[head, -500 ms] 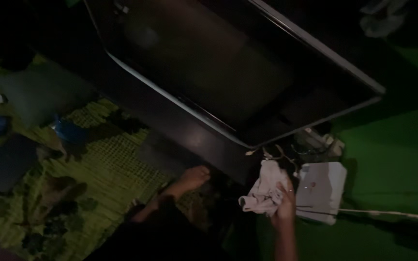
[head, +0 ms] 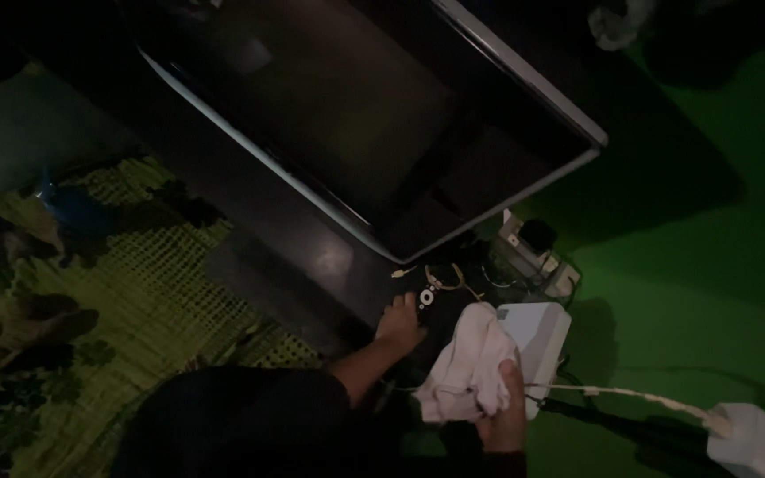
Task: The person cleans a television screen and remote controls with a white cloth.
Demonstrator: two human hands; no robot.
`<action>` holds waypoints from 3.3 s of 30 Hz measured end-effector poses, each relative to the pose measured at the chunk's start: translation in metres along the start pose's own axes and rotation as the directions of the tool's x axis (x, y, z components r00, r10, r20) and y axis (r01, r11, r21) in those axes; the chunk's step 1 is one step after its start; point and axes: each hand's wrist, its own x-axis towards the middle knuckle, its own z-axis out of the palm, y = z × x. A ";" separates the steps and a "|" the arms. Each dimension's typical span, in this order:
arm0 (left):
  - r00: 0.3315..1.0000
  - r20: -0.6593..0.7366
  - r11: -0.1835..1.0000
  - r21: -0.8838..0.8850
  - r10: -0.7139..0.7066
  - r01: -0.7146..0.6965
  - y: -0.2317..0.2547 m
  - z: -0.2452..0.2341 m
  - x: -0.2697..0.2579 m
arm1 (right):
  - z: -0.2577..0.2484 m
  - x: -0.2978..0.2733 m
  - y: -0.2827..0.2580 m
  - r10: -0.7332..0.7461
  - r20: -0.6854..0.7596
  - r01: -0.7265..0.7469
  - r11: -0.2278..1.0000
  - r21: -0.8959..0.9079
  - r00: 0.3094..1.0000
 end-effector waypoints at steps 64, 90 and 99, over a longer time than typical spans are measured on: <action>0.782 -0.560 0.807 -0.575 -0.274 -0.130 -0.340 -0.342 -0.383 | 0.407 -0.184 0.273 0.192 0.909 0.926 0.004 -0.378 0.370; 0.627 -0.354 0.057 -0.895 -0.694 -0.442 -0.369 -0.430 -0.390 | 0.551 -0.195 0.289 0.598 0.796 0.987 -0.162 0.003 0.095; 0.528 -0.410 -0.031 -0.768 -0.744 -0.639 -0.379 -0.441 -0.310 | 0.584 -0.135 0.267 0.679 0.730 0.987 -0.061 0.150 -0.069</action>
